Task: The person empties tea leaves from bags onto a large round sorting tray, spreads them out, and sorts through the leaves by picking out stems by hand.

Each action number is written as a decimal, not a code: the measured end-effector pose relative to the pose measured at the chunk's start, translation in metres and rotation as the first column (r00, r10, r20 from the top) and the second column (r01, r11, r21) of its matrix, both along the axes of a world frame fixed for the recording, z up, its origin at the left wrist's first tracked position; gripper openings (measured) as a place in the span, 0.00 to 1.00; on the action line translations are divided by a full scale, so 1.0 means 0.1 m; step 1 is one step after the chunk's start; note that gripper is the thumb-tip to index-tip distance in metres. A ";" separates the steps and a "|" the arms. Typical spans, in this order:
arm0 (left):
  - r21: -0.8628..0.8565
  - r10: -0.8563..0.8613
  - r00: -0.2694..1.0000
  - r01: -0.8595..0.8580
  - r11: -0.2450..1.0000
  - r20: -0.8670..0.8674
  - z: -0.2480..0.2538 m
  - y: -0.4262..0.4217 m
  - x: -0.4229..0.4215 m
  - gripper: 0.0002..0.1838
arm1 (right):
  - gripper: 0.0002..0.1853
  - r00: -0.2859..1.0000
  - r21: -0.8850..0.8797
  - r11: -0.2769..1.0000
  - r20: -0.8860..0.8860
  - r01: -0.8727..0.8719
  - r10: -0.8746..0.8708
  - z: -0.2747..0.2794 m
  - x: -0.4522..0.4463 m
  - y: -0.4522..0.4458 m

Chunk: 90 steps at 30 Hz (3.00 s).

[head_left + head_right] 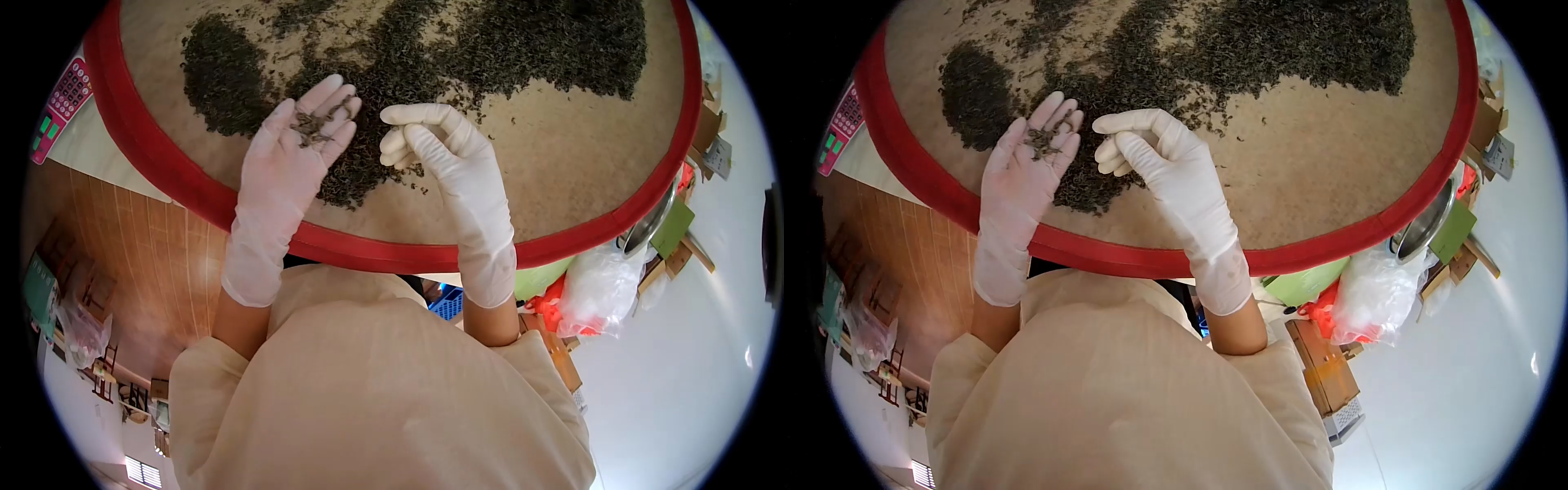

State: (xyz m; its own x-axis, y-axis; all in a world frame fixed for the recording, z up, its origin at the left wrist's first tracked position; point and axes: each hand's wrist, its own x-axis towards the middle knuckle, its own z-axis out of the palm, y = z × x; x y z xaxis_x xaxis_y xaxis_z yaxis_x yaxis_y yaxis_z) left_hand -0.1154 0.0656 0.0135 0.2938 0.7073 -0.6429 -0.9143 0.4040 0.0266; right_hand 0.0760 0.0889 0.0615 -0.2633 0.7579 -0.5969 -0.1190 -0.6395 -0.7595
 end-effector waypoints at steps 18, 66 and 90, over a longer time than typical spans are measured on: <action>0.014 0.251 0.960 -0.255 0.967 0.123 -0.17 -0.29 -0.62 0.18 | 0.21 0.412 0.357 0.407 0.910 -0.841 0.053 -0.87 -0.04 0.56; 0.027 0.199 0.935 -0.216 0.976 0.294 -0.16 -0.44 -0.53 0.19 | 0.04 0.791 0.339 0.938 0.592 -0.072 -0.153 -0.58 0.06 -0.62; 0.034 0.143 0.952 -0.158 0.987 0.271 -0.14 -0.43 -0.47 0.18 | 0.09 0.494 0.474 0.730 0.843 -0.492 -0.214 -0.89 -0.08 -0.72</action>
State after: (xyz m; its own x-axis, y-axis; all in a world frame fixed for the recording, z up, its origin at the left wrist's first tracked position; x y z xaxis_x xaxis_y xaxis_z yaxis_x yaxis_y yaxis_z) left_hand -0.1625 0.0224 -0.0004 0.3362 0.7887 -0.5146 -0.9414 0.2655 -0.2080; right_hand 0.0677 0.0165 -0.0270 -0.0746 0.9971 -0.0152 0.8005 0.0508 -0.5971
